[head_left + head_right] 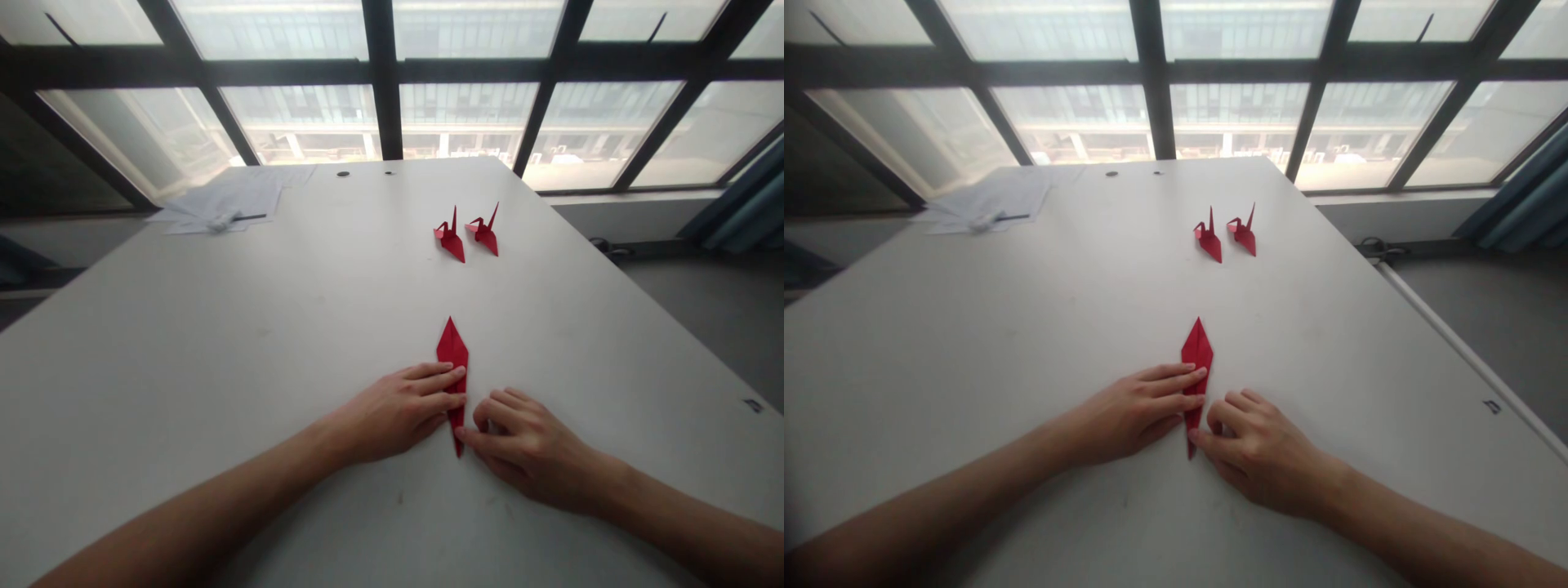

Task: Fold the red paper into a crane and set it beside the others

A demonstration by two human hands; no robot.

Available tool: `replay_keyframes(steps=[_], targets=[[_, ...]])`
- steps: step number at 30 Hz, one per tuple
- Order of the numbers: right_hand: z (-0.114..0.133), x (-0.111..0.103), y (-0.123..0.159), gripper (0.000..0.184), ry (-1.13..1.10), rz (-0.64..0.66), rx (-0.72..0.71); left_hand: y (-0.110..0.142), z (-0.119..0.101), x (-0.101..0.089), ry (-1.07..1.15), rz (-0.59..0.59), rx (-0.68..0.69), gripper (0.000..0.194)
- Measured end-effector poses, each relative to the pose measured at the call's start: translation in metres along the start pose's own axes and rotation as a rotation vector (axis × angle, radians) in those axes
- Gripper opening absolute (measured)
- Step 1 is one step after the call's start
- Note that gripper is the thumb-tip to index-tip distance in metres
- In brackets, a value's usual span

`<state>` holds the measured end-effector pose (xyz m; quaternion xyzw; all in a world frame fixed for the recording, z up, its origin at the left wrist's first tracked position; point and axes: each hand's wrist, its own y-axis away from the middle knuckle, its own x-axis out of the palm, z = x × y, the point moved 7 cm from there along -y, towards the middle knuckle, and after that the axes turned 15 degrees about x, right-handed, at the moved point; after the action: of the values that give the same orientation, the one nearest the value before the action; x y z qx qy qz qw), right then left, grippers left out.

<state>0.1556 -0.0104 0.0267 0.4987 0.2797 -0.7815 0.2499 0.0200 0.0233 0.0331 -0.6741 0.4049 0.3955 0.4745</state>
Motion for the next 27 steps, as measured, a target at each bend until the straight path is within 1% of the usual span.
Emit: replay_keyframes(steps=[4, 10, 13, 16, 21, 27], targets=[[0.004, -0.002, 0.001, 0.021, 0.029, -0.015, -0.047, 0.001, 0.001, 0.001, -0.002, -0.007, -0.001, 0.034], [0.010, -0.005, 0.003, 0.012, 0.075, -0.036, -0.116, 0.000, 0.001, 0.001, -0.004, -0.020, 0.001, 0.034], [0.015, -0.004, 0.005, 0.011, 0.075, -0.018, -0.170, 0.000, 0.001, 0.002, -0.008, -0.005, 0.001, 0.034], [0.018, -0.003, 0.008, 0.012, 0.028, 0.003, -0.202, 0.000, 0.001, 0.001, -0.008, 0.006, -0.007, 0.034], [0.010, -0.010, 0.009, 0.019, -0.055, -0.083, -0.122, -0.001, 0.000, 0.000, -0.006, -0.002, -0.007, 0.034], [0.012, -0.004, 0.006, 0.021, 0.015, 0.006, -0.116, -0.001, -0.001, 0.000, -0.006, 0.003, -0.005, 0.034]])
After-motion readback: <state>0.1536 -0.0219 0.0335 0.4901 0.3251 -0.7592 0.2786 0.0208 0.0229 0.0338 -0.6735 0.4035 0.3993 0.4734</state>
